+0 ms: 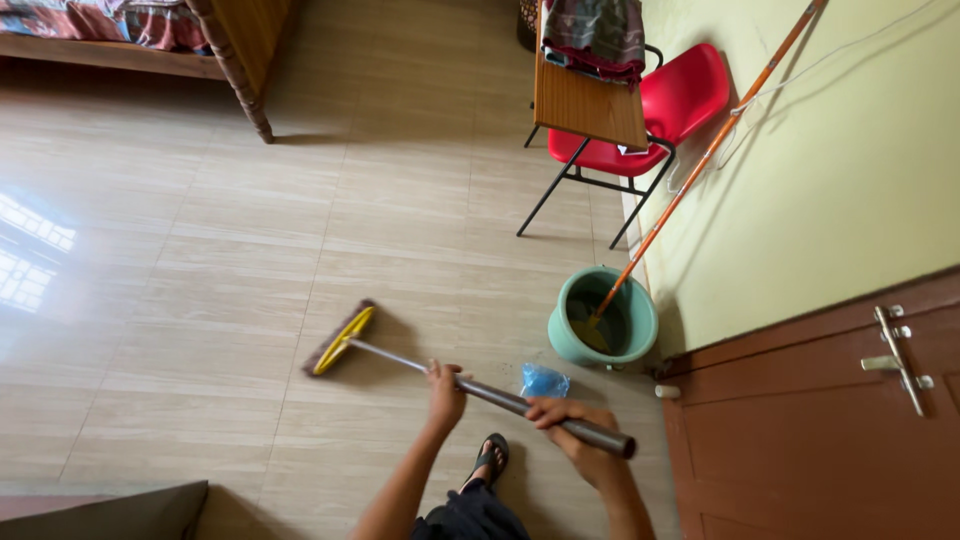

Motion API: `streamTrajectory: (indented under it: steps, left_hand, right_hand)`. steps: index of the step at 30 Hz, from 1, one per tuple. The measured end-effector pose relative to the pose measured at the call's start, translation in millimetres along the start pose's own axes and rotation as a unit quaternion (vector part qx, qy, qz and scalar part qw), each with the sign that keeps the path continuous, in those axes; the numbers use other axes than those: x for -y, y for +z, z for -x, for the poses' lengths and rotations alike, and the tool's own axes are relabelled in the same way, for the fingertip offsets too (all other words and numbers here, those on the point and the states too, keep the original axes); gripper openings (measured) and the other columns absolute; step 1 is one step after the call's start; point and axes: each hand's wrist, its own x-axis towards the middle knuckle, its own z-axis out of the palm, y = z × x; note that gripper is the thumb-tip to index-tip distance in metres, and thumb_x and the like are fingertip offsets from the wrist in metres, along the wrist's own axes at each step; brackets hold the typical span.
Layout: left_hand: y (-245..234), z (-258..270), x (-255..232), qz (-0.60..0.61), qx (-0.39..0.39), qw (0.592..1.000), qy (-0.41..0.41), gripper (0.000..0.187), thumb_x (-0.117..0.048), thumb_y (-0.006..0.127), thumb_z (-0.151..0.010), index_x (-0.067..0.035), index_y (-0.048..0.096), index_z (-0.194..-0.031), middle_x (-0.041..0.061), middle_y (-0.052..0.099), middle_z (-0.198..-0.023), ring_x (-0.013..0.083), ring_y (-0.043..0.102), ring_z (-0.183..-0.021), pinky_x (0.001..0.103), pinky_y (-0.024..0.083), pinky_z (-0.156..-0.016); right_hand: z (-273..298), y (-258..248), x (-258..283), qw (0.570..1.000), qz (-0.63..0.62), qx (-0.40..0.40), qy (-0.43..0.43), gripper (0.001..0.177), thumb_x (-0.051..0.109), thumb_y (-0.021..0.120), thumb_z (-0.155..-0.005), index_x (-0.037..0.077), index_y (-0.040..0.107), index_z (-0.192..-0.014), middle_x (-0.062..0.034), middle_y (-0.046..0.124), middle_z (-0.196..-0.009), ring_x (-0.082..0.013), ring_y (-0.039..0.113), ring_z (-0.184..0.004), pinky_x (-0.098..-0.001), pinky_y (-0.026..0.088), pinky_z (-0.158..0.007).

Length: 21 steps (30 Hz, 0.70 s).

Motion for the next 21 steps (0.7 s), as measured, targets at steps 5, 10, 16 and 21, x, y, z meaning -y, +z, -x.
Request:
streamTrajectory:
  steps: [5,10,16,21]
  left_hand:
    - [78.6,-47.8,-56.3,0.026,0.056,0.996,0.071,0.03,-0.019,0.076,-0.088,-0.003,0.062,-0.11,0.045,0.045,-0.135,0.0643,0.03,-0.137,0.068,0.02,-0.117]
    - [155.3,-79.6,-123.7,-0.015,0.182,0.974,0.133,0.025,-0.008,0.071,-0.084,-0.005,0.066,-0.108,0.032,0.062,-0.123,0.0569,0.035,-0.139,0.071,0.015,-0.12]
    - [218.3,-63.1,-188.3,-0.049,0.367,0.908,0.195,0.032,-0.025,0.069,-0.087,-0.003,0.064,-0.11,0.023,0.065,-0.114,0.0433,0.05,-0.126,0.067,0.022,-0.118]
    - [236.9,-25.4,-208.9,-0.083,0.514,0.831,0.198,0.049,-0.044,0.068,-0.092,0.001,0.065,-0.11,0.026,0.063,-0.119,0.0431,0.053,-0.126,0.06,0.027,-0.119]
  right_hand:
    - [-24.3,-64.6,21.0,0.996,0.036,-0.082,0.015,0.01,-0.014,0.071,-0.076,-0.004,0.073,-0.074,-0.0138,0.082,-0.094,-0.0261,0.077,-0.108,-0.037,0.058,-0.093]
    - [-30.3,-133.5,39.9,0.978,0.044,-0.197,0.059,0.011,-0.012,0.068,-0.076,-0.006,0.077,-0.077,-0.0158,0.083,-0.095,-0.0281,0.077,-0.106,-0.0373,0.058,-0.095]
    - [-5.9,-190.4,69.9,0.95,0.057,-0.284,0.118,0.011,-0.01,0.067,-0.077,-0.008,0.079,-0.078,-0.0186,0.083,-0.094,-0.0276,0.076,-0.109,-0.0387,0.057,-0.097]
    - [34.7,-200.0,86.0,0.907,0.068,-0.364,0.202,0.013,-0.009,0.067,-0.078,-0.01,0.08,-0.078,-0.0208,0.083,-0.094,-0.0294,0.078,-0.108,-0.0402,0.057,-0.1]
